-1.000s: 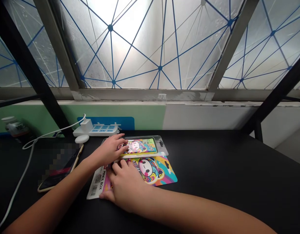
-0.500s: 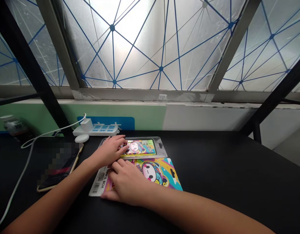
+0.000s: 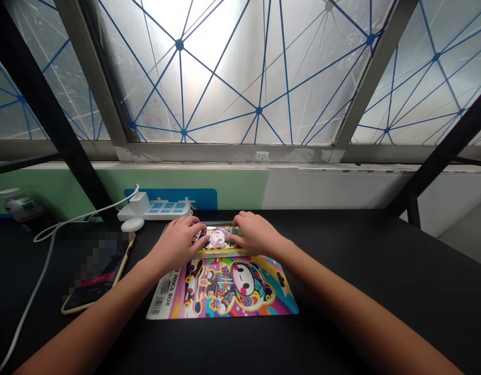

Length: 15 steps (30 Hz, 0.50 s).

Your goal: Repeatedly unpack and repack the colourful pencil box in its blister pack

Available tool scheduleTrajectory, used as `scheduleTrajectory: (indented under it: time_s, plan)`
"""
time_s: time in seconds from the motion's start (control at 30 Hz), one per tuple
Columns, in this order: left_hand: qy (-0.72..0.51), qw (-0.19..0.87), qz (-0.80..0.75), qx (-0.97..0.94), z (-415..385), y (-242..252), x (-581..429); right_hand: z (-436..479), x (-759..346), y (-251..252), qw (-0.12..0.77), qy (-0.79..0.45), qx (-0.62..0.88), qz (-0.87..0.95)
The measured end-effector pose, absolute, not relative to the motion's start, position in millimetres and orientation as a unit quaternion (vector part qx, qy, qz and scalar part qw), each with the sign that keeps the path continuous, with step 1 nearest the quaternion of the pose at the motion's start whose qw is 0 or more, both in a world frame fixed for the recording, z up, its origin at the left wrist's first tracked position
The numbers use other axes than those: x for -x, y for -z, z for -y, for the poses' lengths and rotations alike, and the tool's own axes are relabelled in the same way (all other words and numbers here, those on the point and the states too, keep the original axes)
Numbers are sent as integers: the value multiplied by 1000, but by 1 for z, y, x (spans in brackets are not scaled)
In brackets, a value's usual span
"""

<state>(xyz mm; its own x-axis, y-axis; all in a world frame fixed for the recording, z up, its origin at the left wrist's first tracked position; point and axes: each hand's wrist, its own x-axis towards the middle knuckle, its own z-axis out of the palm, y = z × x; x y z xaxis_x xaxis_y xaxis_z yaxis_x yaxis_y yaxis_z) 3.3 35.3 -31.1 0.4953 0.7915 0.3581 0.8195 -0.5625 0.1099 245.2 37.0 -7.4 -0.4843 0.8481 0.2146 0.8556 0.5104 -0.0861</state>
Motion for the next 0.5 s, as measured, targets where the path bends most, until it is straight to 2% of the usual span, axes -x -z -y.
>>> scheduleTrajectory:
  time_s: [0.17,0.23,0.5]
  plan:
    - [186,30,475,860,-37,33,-4,-49,-268,6,67,-122,499,855]
    - [183,25,477,859,-37,33,-3,-51,-268,8,61,-142,504,850]
    - [187,20,484,855,-34,28,-3,-53,-263,15,107,-53,507,853]
